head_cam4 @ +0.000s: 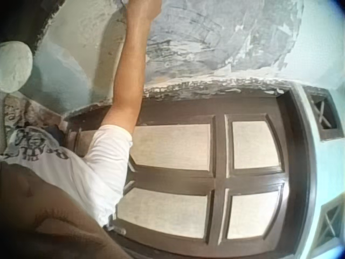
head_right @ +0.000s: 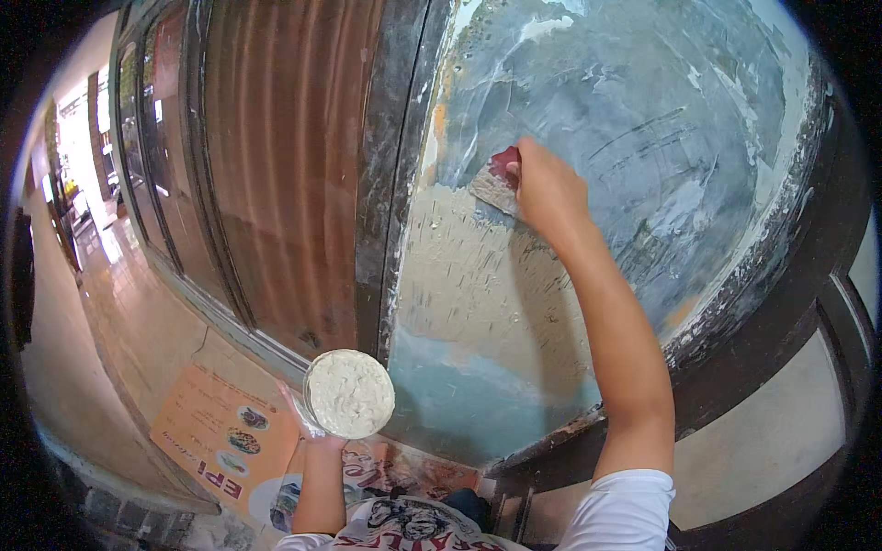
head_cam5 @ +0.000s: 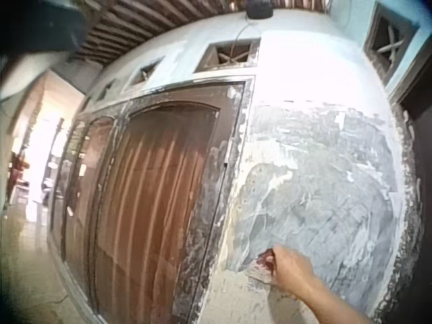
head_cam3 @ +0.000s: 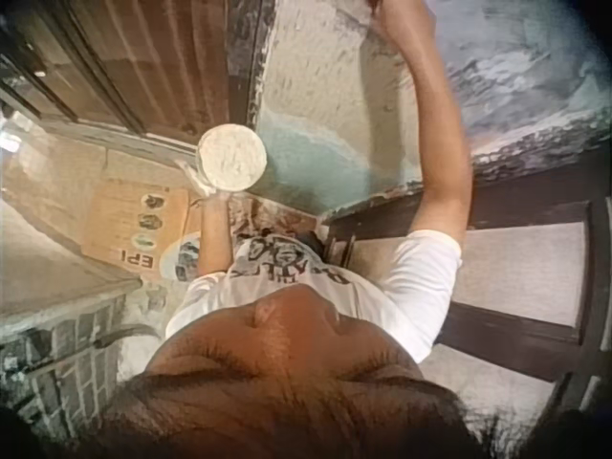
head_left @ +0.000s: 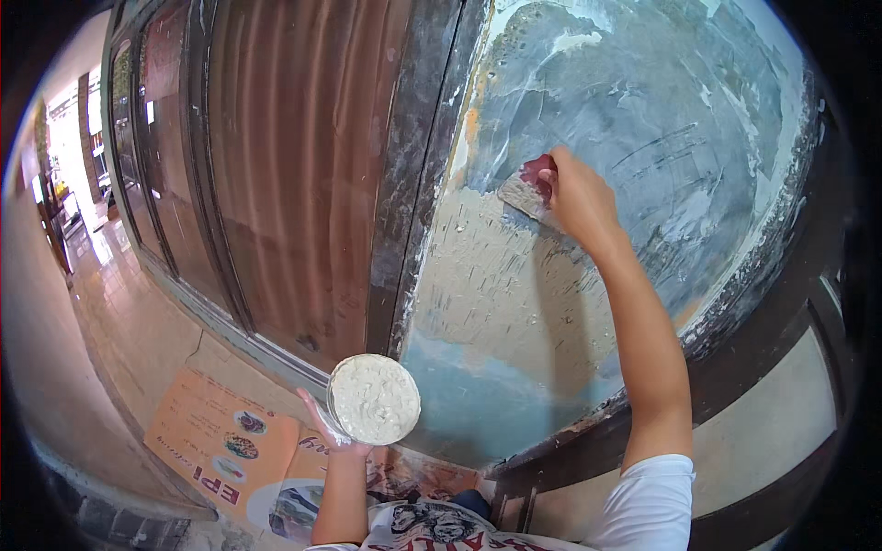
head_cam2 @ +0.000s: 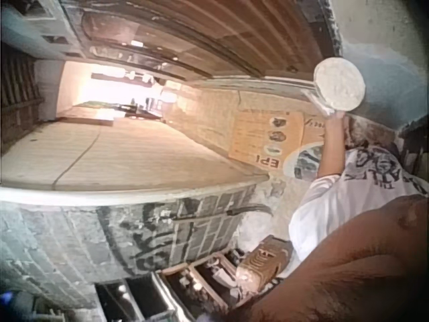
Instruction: The person applies putty from a bowl onto a wall and smooths it with a hand scraper.
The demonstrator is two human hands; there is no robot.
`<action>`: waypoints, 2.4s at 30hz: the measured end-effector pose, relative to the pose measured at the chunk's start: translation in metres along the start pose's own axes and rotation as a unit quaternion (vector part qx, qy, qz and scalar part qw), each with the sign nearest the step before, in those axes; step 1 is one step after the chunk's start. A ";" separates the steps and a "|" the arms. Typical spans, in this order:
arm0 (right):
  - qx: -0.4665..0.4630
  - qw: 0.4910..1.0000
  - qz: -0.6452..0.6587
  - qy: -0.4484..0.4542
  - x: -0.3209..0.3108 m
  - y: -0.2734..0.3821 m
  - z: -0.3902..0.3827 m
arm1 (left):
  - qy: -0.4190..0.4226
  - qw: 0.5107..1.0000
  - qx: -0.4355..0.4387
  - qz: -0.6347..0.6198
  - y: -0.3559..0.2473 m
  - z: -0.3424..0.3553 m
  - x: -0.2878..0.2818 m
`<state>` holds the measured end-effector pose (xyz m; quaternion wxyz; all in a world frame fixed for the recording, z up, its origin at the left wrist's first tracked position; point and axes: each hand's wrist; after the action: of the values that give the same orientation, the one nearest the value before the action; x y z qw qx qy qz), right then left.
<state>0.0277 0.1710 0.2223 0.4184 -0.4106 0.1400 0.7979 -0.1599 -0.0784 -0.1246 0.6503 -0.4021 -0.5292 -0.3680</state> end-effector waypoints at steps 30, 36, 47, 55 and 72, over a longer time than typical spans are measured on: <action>-0.020 1.000 -0.003 0.013 0.017 0.013 -0.021 | 0.015 0.999 -0.046 -0.006 0.005 0.005 0.010; 0.045 0.998 0.037 -0.038 -0.006 0.007 -0.006 | 0.002 0.999 -0.041 -0.001 0.003 0.002 0.010; 0.062 0.994 0.079 -0.030 -0.010 0.000 -0.012 | 0.003 0.999 -0.046 0.007 0.003 -0.007 0.013; 0.134 0.730 0.591 0.317 0.043 0.020 -0.114 | -0.025 0.998 -0.049 -0.009 0.005 -0.008 0.002; 0.289 0.457 0.811 0.225 0.175 0.046 -0.301 | -0.060 0.995 -0.076 0.027 0.016 -0.003 -0.003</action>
<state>0.0987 0.0689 -0.1060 -0.3685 -0.1334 0.7214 0.5710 -0.1447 -0.0745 -0.1305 0.5951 -0.4856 -0.5264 -0.3645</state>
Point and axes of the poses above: each hand's wrist, its own z-axis towards the middle knuckle, its own x-axis out of the palm, y = z × x, and after that the axes turned 8 degrees about y, right-handed
